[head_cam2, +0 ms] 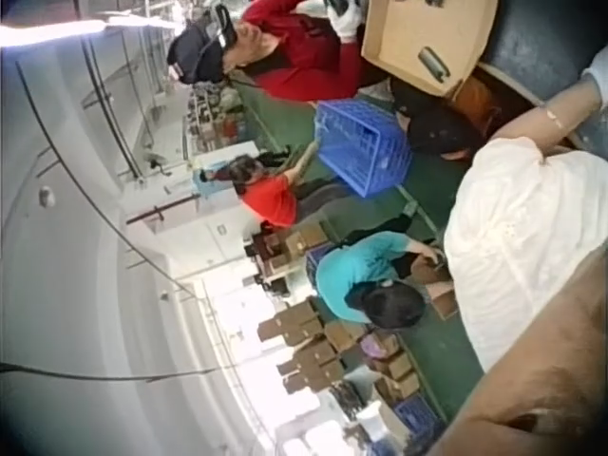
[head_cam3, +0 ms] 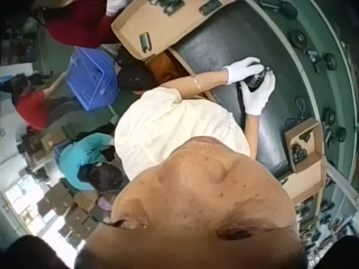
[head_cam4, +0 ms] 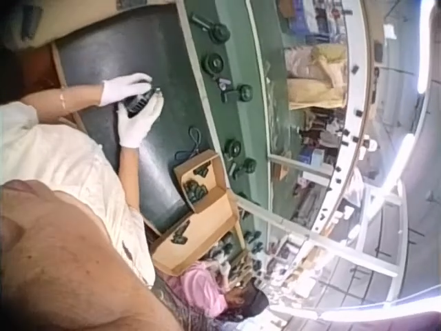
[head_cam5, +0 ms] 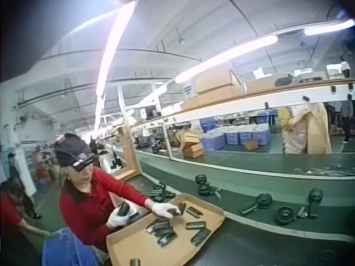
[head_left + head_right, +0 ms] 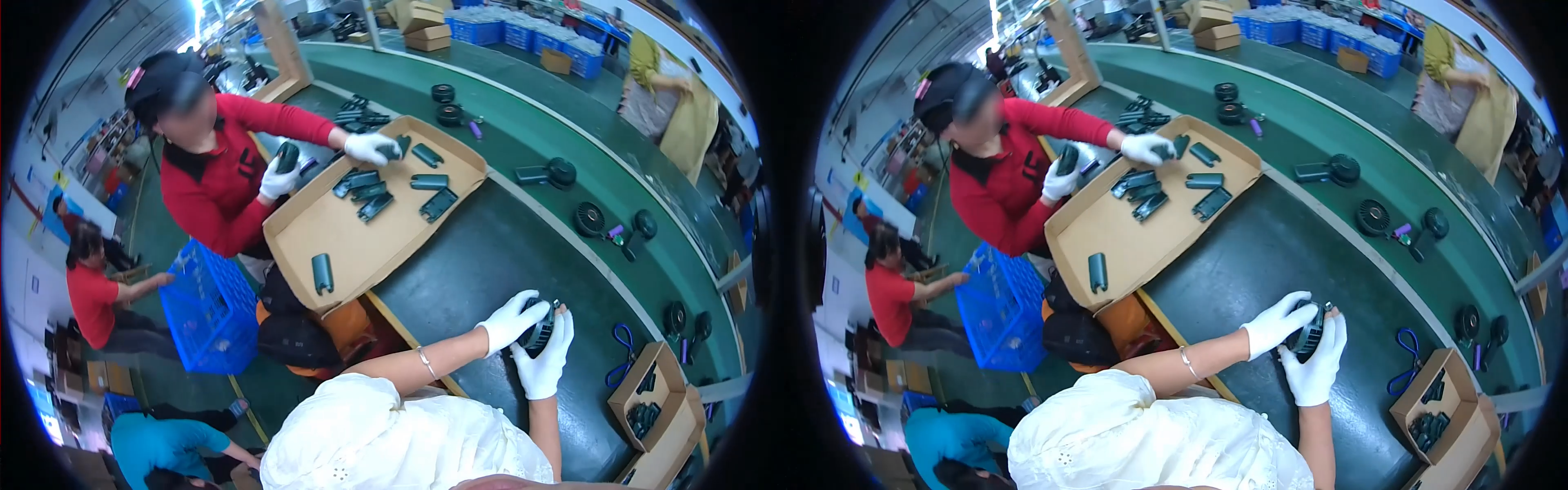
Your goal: The person assembles portable mini fans by connecting and inserting batteries into the fan bodies and attaching handle covers by hand.
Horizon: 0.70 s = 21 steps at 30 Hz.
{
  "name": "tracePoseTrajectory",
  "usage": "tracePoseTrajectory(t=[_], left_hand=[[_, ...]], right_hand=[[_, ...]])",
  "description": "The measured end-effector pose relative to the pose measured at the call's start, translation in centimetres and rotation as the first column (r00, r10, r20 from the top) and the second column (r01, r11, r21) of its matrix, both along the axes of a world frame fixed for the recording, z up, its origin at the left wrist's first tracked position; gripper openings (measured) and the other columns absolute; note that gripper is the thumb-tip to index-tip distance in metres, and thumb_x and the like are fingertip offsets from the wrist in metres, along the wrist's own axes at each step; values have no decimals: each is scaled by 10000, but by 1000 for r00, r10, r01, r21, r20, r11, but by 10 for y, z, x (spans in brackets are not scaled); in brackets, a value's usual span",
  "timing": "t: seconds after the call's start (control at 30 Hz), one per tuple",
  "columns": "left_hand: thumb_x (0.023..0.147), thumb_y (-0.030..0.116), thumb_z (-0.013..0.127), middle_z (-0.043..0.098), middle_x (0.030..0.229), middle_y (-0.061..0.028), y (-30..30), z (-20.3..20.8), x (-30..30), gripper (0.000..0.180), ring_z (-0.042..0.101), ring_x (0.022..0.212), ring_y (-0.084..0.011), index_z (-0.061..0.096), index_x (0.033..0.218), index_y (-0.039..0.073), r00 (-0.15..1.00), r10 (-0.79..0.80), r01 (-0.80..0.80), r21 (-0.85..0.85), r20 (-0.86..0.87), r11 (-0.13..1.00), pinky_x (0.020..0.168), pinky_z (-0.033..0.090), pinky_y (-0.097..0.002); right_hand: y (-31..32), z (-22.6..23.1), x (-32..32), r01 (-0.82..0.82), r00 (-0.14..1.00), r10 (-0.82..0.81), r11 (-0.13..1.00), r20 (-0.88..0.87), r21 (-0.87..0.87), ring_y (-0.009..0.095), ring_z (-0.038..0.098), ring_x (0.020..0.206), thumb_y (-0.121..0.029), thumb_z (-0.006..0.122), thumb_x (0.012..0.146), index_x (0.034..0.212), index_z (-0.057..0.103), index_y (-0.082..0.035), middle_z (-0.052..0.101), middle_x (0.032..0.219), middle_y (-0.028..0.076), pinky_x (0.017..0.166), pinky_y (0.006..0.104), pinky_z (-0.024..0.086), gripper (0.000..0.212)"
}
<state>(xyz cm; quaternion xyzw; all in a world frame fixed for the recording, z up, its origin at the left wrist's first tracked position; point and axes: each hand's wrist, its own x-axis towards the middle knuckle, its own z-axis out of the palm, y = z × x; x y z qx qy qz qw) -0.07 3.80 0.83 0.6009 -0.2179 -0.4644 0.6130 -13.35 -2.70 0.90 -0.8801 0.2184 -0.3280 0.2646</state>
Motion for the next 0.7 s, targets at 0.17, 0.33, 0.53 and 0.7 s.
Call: tracePoseTrajectory(t=[0.17, 0.33, 0.53, 0.7], left_hand=[[993, 305, 573, 561, 1291, -119, 40, 16, 19, 544, 573, 1090, -177, 403, 1439, 45, 984, -111, 114, -11, 140, 993, 877, 515, -290], [967, 274, 593, 672, 1131, -148, 92, 12, 56, 312, 645, 1023, -289, 652, 1179, 53, 538, 73, -50, -55, 840, 997, 913, 510, -371], [907, 264, 609, 631, 1113, -177, 213, 37, 145, 324, 596, 1039, -373, 628, 1168, 73, -26, 1, -778, -21, 1000, 628, 927, 483, -446], [874, 380, 679, 571, 1235, -181, 274, 32, 172, 522, 593, 1108, -360, 550, 1302, 109, 390, -262, -840, 457, 883, 292, 947, 505, -428]], right_hand=[[10, -5, 12, 22, 1000, -22, 980, -3, 196, 341, 497, 1316, 14, 686, 736, 1421, 397, 9, 486, 1430, 219, 1098, 395, 392, 743], [-11, -17, 1, 26, 999, -8, 937, -53, 349, 213, 584, 1143, 23, 682, 771, 1401, 441, 6, 565, 1296, 141, 968, 334, 486, 675], [-40, -12, -15, 41, 929, -220, 861, 298, 507, 235, 534, 1223, -51, 605, 899, 1398, 438, 54, 551, 1323, 141, 1077, 355, 388, 536], [-69, -28, -19, -201, 837, -347, 524, 423, 827, 186, 601, 1026, -281, 566, 982, 1317, 509, -15, 589, 1179, 80, 756, 351, 527, 432]])
